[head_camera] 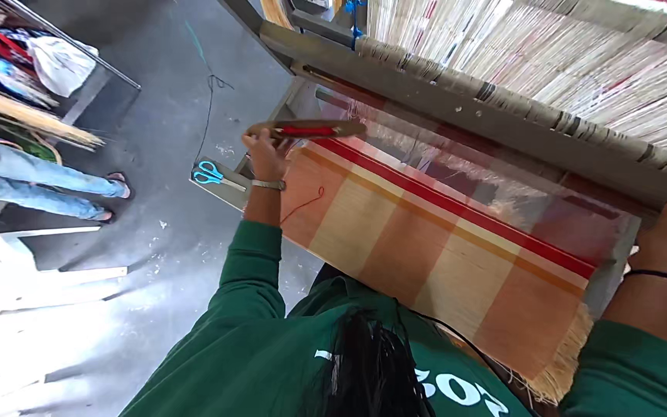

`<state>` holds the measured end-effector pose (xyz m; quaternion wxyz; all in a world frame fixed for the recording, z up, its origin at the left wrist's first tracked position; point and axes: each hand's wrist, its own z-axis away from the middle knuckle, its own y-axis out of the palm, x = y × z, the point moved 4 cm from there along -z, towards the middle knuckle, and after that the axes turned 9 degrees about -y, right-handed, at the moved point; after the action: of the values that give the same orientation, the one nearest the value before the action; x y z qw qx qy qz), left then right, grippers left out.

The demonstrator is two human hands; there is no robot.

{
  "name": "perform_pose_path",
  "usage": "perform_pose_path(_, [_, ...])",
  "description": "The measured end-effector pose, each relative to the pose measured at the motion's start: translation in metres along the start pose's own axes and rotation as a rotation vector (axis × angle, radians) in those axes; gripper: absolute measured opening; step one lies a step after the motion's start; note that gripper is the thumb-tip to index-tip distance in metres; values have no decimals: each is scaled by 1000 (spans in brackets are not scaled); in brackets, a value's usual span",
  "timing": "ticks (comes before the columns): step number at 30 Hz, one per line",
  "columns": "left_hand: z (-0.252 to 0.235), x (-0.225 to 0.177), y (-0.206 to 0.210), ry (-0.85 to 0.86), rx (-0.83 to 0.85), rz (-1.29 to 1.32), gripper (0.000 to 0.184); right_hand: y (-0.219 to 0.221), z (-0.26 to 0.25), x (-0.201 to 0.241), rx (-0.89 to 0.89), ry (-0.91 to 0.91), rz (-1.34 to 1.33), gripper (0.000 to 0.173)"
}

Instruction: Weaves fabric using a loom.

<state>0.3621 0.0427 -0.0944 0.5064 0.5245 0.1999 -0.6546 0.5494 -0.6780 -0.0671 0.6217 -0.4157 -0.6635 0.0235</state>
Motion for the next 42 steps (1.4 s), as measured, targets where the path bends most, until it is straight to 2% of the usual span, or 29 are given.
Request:
perform_pose_path(4, [-55, -35, -14, 96, -215, 139, 51, 4, 7, -7, 89, 80, -78, 97])
perform_pose_path(11, [-105, -36, 7, 69, -320, 182, 52, 1, 14, -4, 195, 208, 3, 98])
perform_pose_path(18, [-119, -22, 37, -21, -198, 108, 59, 1, 6, -20, 254, 264, -4, 94])
perform_pose_path(22, [-128, -18, 47, -40, -123, 27, 53, 2, 4, -22, 266, 259, -50, 90])
perform_pose_path(25, [-134, -11, 55, -44, -109, 5, 57, 2, 6, -19, 269, 276, -78, 88])
perform_pose_path(29, [-127, -2, 75, -59, -118, 20, 66, 4, 5, -20, 281, 310, -123, 86])
perform_pose_path(32, [-118, 9, 93, -92, -53, -2, 64, 5, 6, -17, 317, 338, -170, 81])
perform_pose_path(34, [-108, 21, 108, -122, 103, -138, 57, 6, 6, -18, 363, 357, -207, 80])
perform_pose_path(36, [-86, 25, 124, -204, 405, -475, 51, 8, 7, -19, 410, 376, -227, 80])
perform_pose_path(38, [-69, 22, 135, -256, 661, -828, 54, 9, 9, -18, 444, 387, -242, 81])
perform_pose_path(39, [-69, 20, 134, -217, 648, -905, 54, 10, 10, -18, 450, 394, -252, 81])
perform_pose_path(42, [-76, 13, 125, 51, 354, -884, 48, 11, 11, -16, 465, 393, -268, 82])
